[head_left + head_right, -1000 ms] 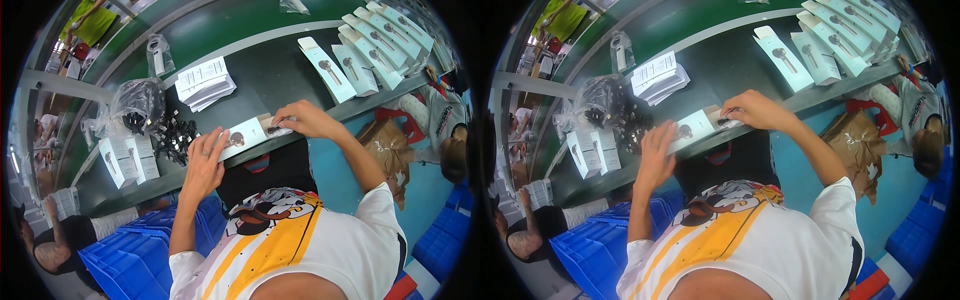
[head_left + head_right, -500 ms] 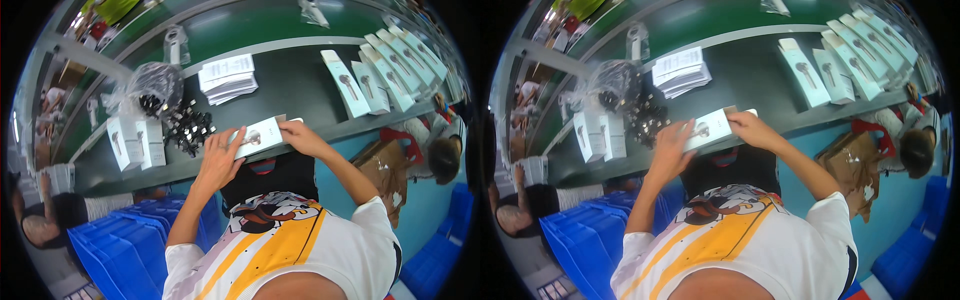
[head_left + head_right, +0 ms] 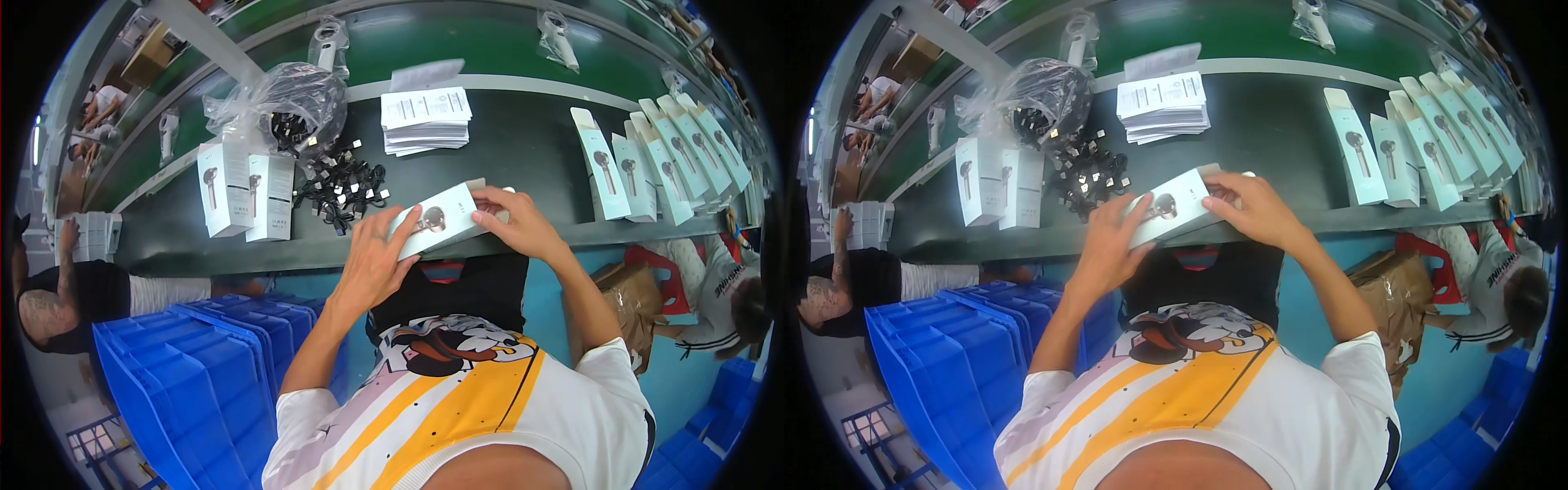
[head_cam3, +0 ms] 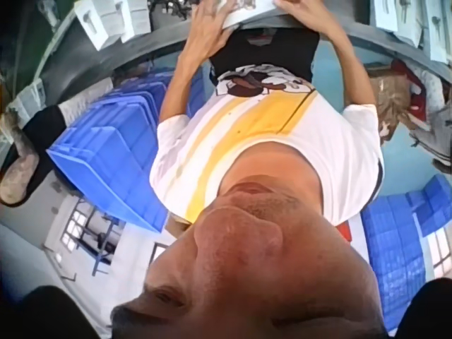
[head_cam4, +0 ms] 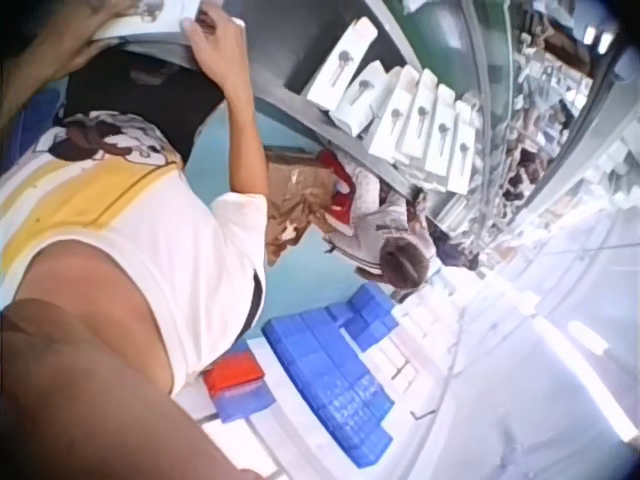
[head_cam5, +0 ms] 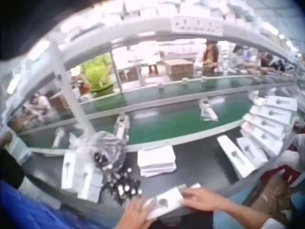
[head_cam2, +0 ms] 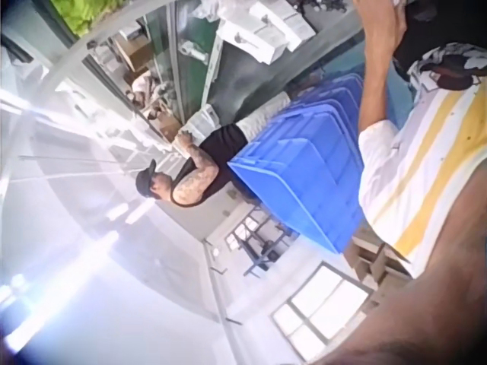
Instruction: Packaging handheld electronic devices into individual boxes with instruction manuals and accessories.
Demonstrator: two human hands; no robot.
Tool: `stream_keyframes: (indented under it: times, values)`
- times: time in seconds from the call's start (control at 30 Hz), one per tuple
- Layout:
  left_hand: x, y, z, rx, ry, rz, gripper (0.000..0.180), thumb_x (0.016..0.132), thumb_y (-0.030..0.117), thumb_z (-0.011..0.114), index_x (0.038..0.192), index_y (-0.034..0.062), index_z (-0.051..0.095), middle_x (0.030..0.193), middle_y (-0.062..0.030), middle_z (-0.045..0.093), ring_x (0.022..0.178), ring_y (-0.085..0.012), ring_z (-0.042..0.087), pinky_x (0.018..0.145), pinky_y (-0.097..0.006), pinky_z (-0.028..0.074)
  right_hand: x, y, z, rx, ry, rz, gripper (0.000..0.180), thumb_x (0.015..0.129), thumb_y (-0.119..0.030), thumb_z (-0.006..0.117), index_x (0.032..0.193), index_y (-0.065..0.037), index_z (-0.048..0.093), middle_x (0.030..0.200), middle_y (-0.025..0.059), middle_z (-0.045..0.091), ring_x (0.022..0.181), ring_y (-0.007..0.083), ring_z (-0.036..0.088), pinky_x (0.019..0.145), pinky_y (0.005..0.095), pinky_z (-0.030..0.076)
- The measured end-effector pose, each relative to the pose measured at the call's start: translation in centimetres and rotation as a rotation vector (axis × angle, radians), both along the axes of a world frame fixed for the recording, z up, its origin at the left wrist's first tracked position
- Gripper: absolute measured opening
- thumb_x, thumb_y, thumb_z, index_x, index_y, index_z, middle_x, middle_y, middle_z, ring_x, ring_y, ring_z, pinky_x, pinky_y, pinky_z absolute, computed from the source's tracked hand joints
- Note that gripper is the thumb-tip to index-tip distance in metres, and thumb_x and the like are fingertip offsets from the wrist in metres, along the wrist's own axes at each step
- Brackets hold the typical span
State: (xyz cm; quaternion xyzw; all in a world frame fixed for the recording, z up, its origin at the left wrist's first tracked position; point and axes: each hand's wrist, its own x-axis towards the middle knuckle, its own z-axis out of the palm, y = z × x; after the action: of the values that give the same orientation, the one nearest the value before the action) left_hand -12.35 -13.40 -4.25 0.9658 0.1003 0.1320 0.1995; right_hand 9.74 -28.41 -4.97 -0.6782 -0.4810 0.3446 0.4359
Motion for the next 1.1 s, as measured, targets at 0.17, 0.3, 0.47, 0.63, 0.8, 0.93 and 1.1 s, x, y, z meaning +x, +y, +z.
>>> stream_keyframes:
  times: [0.17,0.3,0.47,0.63,0.8,0.93,1.1]
  values:
    - [-2.6,0.7,0.1,-0.015,0.029,0.132,0.075,0.075,0.014,0.074,0.142,0.0108,0.041,0.129,-0.0195,0.046,0.114,-0.0375,0.046,0.096,-0.045,0.036,-1.3,2.0,0.9,-0.084,-0.170,0.210,0.030,0.089,-0.017,0.061,0.116,-0.002,0.062,0.105,0.0116,0.067,0.094,0.0185,0.064,0.085,0.0320,0.049]
    - [-6.0,2.3,1.6,0.081,-0.054,0.329,0.074,0.073,0.017,0.075,0.139,0.0043,0.043,0.127,-0.0207,0.049,0.117,-0.0367,0.047,0.099,-0.044,0.037,-0.4,3.9,1.8,0.243,-0.013,0.003,0.026,0.090,-0.012,0.059,0.113,-0.002,0.064,0.101,0.0085,0.068,0.093,0.0151,0.063,0.084,0.0289,0.049]
    - [-9.6,5.1,3.5,-0.029,-0.229,0.665,0.067,0.079,0.014,0.069,0.138,0.0005,0.042,0.123,-0.0204,0.050,0.114,-0.0352,0.050,0.096,-0.041,0.041,0.5,4.9,3.8,0.282,0.044,-0.037,0.020,0.091,-0.012,0.058,0.106,0.000,0.065,0.099,0.0084,0.068,0.091,0.0142,0.062,0.084,0.0281,0.048]
    - [-11.3,5.4,4.0,-0.144,-0.270,0.771,0.064,0.080,0.014,0.069,0.137,0.0001,0.044,0.124,-0.0177,0.050,0.115,-0.0313,0.050,0.100,-0.037,0.037,-1.5,5.4,4.2,0.173,-0.146,0.184,0.019,0.091,-0.011,0.058,0.104,0.000,0.066,0.097,0.0076,0.068,0.089,0.0151,0.063,0.080,0.0292,0.049]
    - [-17.3,7.8,6.3,-0.123,-0.528,0.818,0.057,0.088,0.010,0.062,0.139,-0.0040,0.041,0.140,-0.0176,0.045,0.128,-0.0263,0.043,0.109,-0.036,0.030,-3.2,4.4,7.6,0.215,0.450,0.434,0.020,0.093,-0.010,0.056,0.106,0.002,0.065,0.106,0.0123,0.066,0.094,0.0182,0.064,0.081,0.0302,0.051]
    - [-23.1,15.8,6.1,-0.052,-0.539,1.175,0.056,0.092,0.023,0.062,0.136,-0.0064,0.043,0.136,-0.0212,0.048,0.121,-0.0276,0.049,0.101,-0.037,0.040,-9.3,6.3,15.0,0.569,0.970,1.151,0.022,0.092,-0.005,0.054,0.109,0.006,0.063,0.107,0.0160,0.064,0.101,0.0235,0.061,0.085,0.0333,0.048]
    - [-23.3,26.3,-2.2,0.359,-0.288,1.080,0.071,0.083,0.036,0.069,0.133,-0.0080,0.043,0.126,-0.0319,0.049,0.116,-0.0448,0.048,0.102,-0.048,0.036,-11.5,5.6,18.2,0.526,1.506,1.366,0.037,0.087,-0.006,0.052,0.121,0.009,0.056,0.117,0.0196,0.061,0.102,0.0261,0.062,0.088,0.0372,0.051]
